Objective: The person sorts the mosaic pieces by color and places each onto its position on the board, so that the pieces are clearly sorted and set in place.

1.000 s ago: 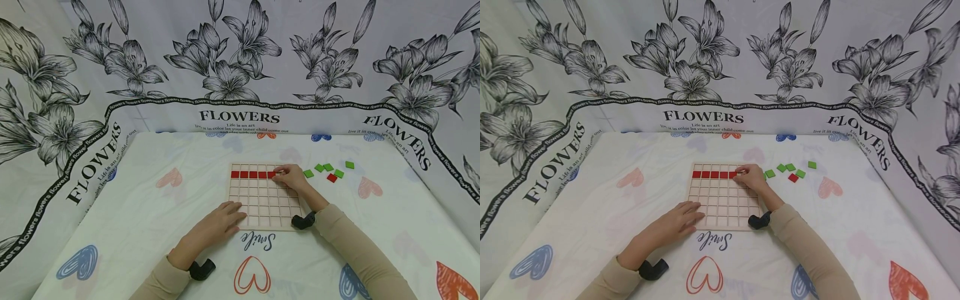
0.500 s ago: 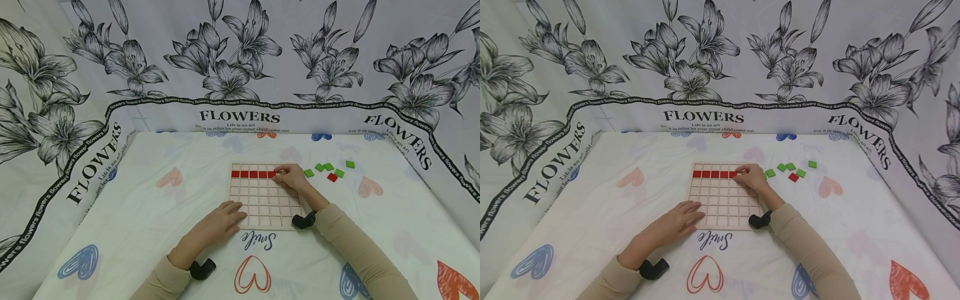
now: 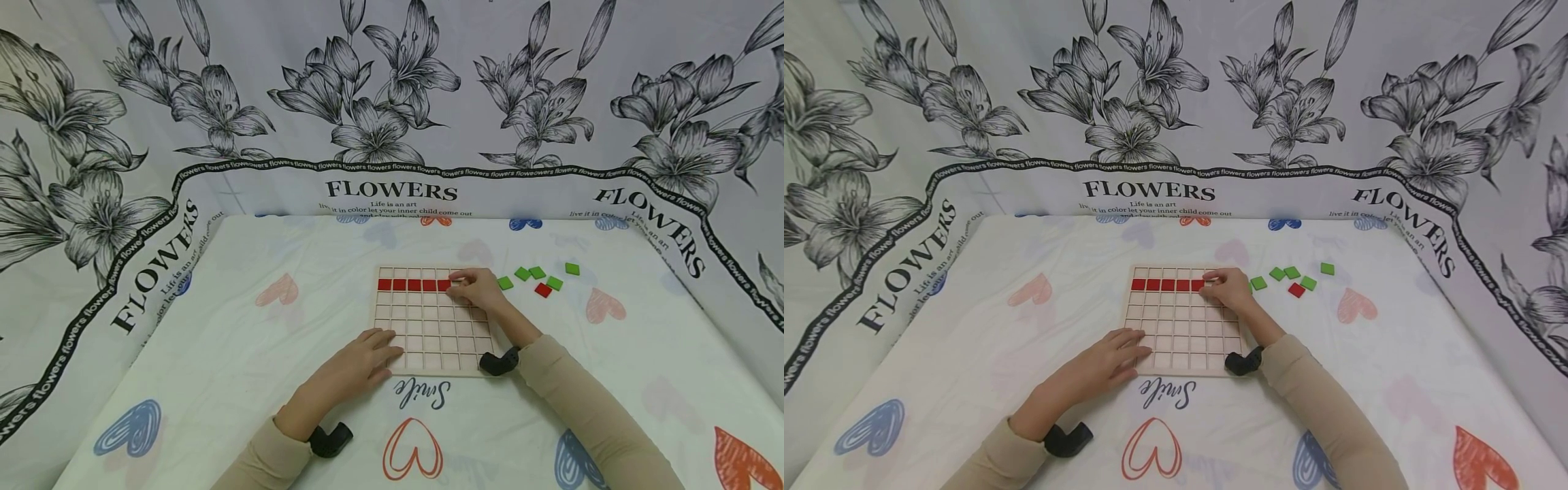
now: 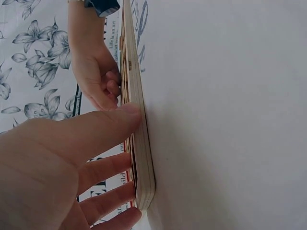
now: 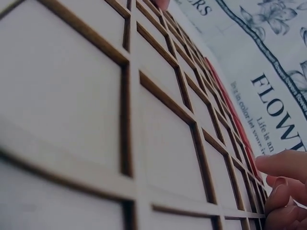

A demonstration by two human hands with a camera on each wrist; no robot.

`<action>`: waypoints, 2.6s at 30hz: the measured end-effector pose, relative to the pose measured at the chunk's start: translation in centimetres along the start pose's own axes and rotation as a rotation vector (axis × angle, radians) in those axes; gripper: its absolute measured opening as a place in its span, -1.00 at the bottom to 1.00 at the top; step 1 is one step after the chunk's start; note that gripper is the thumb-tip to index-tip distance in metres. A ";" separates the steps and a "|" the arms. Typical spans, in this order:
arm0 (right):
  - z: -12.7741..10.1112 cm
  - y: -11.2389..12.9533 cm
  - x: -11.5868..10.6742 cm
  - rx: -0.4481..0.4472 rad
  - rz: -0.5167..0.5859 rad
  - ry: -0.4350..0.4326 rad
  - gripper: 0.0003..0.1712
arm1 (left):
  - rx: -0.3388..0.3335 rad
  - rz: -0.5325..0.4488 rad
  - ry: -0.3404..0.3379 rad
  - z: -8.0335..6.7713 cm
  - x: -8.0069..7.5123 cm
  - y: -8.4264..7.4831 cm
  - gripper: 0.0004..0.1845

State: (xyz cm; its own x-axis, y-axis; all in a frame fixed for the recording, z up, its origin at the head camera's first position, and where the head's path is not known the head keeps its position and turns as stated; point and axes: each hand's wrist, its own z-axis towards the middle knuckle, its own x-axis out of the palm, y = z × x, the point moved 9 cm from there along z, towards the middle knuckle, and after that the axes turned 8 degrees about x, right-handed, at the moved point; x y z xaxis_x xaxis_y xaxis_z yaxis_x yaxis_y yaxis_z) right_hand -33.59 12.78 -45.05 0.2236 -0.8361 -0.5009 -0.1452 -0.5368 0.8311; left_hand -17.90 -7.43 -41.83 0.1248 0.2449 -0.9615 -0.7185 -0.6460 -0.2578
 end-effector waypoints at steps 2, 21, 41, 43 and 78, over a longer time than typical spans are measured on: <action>-0.1 -0.1 -0.1 0.003 -0.007 -0.009 -0.55 | 0.002 0.002 0.000 0.0 0.0 0.0 -0.62; -2.7 -0.8 -1.1 0.053 0.044 -0.014 -0.56 | 0.017 0.005 -0.014 0.0 0.0 -0.1 -0.63; -3.8 -2.9 -3.9 0.090 0.082 -0.056 -0.53 | 0.026 0.004 -0.025 0.0 0.0 -0.1 -0.63; -3.9 -3.0 -4.0 0.086 0.085 -0.056 -0.52 | 0.025 0.000 -0.024 0.0 0.0 -0.1 -0.64; -5.6 -6.1 -9.4 0.131 -0.043 -0.199 -0.49 | 0.018 0.000 -0.021 0.0 -0.2 -0.2 -0.63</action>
State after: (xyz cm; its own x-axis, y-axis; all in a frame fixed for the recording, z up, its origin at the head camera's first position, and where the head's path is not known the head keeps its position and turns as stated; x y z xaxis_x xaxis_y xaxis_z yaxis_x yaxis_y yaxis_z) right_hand -29.44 24.55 -44.11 0.0401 -0.8111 -0.5835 -0.2667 -0.5715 0.7761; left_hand -17.77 -7.37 -41.63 0.1112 0.2601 -0.9592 -0.7306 -0.6328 -0.2563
